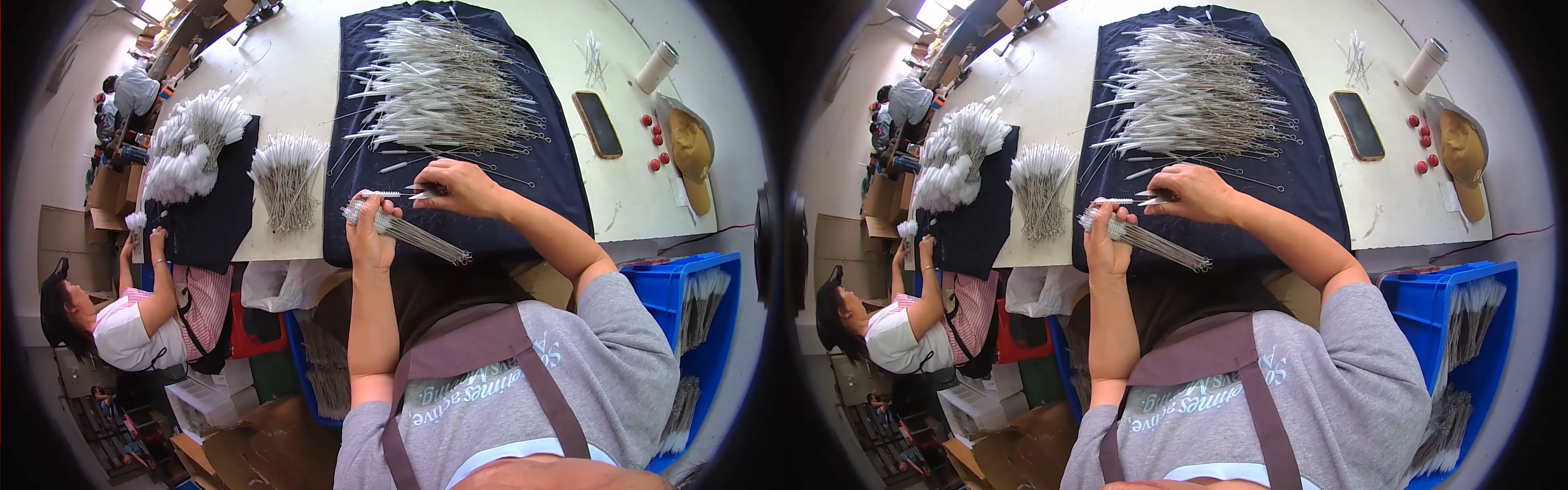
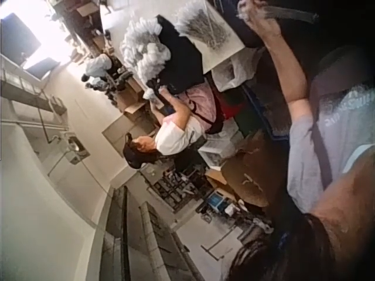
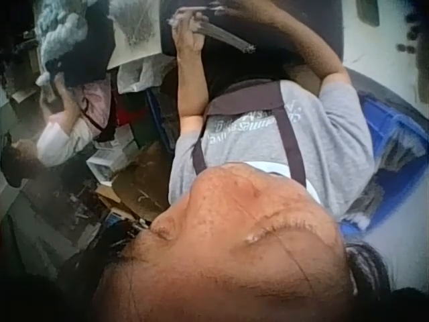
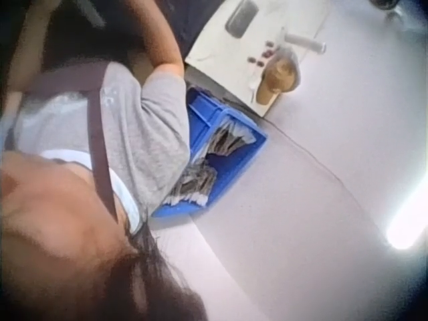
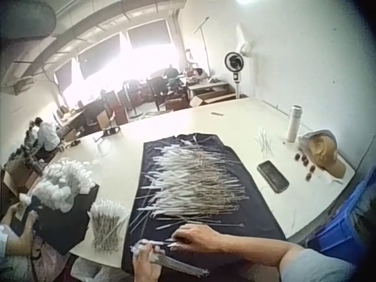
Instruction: The person assembles plastic parts into bundles, securing them with elastic bands and trimming the bands with scissors.
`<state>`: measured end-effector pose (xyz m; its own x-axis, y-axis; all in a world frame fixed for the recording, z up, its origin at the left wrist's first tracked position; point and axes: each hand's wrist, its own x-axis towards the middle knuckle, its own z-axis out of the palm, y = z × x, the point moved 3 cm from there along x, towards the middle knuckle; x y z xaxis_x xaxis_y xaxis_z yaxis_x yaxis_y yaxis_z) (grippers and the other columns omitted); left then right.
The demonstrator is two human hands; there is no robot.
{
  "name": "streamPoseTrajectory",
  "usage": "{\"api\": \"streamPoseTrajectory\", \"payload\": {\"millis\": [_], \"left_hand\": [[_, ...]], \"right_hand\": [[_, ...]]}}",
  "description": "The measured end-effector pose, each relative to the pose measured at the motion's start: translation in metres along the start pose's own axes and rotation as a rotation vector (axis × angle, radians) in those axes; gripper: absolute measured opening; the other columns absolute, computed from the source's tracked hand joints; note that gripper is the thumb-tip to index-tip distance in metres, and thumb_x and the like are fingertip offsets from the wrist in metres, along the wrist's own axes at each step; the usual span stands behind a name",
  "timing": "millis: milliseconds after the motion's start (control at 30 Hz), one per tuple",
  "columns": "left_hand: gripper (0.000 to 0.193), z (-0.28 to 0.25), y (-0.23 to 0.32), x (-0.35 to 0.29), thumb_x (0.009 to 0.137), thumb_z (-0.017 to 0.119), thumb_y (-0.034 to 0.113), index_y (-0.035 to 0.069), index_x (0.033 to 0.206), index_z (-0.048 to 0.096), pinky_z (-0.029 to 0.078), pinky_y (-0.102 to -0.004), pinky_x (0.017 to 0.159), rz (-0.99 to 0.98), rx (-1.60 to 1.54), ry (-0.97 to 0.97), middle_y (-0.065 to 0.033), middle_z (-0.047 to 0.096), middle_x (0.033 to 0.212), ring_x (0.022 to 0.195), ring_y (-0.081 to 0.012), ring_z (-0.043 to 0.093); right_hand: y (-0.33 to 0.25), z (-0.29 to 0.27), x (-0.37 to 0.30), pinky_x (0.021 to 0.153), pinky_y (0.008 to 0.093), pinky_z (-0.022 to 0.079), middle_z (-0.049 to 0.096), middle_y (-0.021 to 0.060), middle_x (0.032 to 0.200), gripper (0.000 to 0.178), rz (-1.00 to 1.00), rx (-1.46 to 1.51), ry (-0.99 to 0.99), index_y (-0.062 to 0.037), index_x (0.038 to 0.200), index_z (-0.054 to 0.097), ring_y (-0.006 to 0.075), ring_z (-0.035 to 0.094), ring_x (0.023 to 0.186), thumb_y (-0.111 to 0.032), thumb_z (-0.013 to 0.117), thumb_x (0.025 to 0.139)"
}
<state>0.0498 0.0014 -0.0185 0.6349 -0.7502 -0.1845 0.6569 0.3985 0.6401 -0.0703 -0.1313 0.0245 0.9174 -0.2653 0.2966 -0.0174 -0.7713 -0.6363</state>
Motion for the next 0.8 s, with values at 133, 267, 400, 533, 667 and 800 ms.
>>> {"api": "streamPoseTrajectory", "payload": {"millis": [133,267,400,533,667,800], "left_hand": [[0.007,0.006,-0.004,-0.003,0.084,0.06,0.008,0.008,0.089,0.055,0.049,-0.0299,0.062,-0.006,0.05,-0.088,-0.0025,0.056,0.074,0.067,-0.0121,0.055],[0.009,0.008,-0.004,-0.005,0.084,0.061,0.008,0.007,0.091,0.056,0.049,-0.03,0.062,-0.005,0.047,-0.113,-0.003,0.055,0.073,0.066,-0.0123,0.054],[0.01,0.011,0.0,-0.008,0.083,0.062,0.007,0.007,0.091,0.055,0.049,-0.0299,0.061,0.01,0.074,-0.106,-0.0027,0.054,0.073,0.066,-0.0123,0.054],[0.011,0.007,0.0,-0.005,0.083,0.062,0.007,0.007,0.092,0.056,0.05,-0.0297,0.061,0.003,0.051,-0.073,-0.004,0.056,0.076,0.067,-0.0125,0.055],[0.01,0.011,-0.004,-0.004,0.084,0.06,0.007,0.008,0.093,0.054,0.049,-0.0294,0.062,-0.056,0.111,-0.052,-0.003,0.057,0.08,0.067,-0.0117,0.054],[0.011,0.01,-0.009,-0.003,0.084,0.059,0.005,0.005,0.093,0.054,0.049,-0.0297,0.062,-0.029,0.163,-0.121,-0.005,0.057,0.078,0.066,-0.0129,0.055]], "right_hand": [[-0.005,0.008,0.01,0.069,0.0288,0.047,0.064,0.0077,0.078,0.022,0.226,0.37,-0.034,-0.0029,0.09,0.062,0.0196,0.062,0.071,-0.023,0.063,0.083],[-0.012,0.018,0.019,0.069,0.0246,0.046,0.063,0.0036,0.075,0.019,0.245,0.855,-0.087,0.0014,0.09,0.062,0.0082,0.058,0.071,-0.016,0.062,0.084],[0.002,0.012,0.018,0.071,0.0228,0.044,0.062,0.0036,0.081,0.019,0.384,0.967,0.089,0.0003,0.092,0.062,0.0082,0.056,0.077,-0.018,0.062,0.084],[0.013,0.003,0.014,0.068,0.0222,0.043,0.061,0.003,0.079,0.023,0.419,0.85,0.124,-0.0002,0.091,0.062,0.0071,0.055,0.077,-0.022,0.062,0.085],[0.01,0.004,0.007,0.067,0.0254,0.044,0.06,0.0063,0.081,0.032,0.35,0.462,0.045,0.0002,0.093,0.06,0.0113,0.055,0.076,-0.031,0.06,0.086],[-0.008,0.004,0.009,0.068,0.0292,0.046,0.059,0.0098,0.086,0.029,0.16,0.331,0.038,-0.0008,0.097,0.059,0.0179,0.057,0.079,-0.029,0.058,0.087]]}}
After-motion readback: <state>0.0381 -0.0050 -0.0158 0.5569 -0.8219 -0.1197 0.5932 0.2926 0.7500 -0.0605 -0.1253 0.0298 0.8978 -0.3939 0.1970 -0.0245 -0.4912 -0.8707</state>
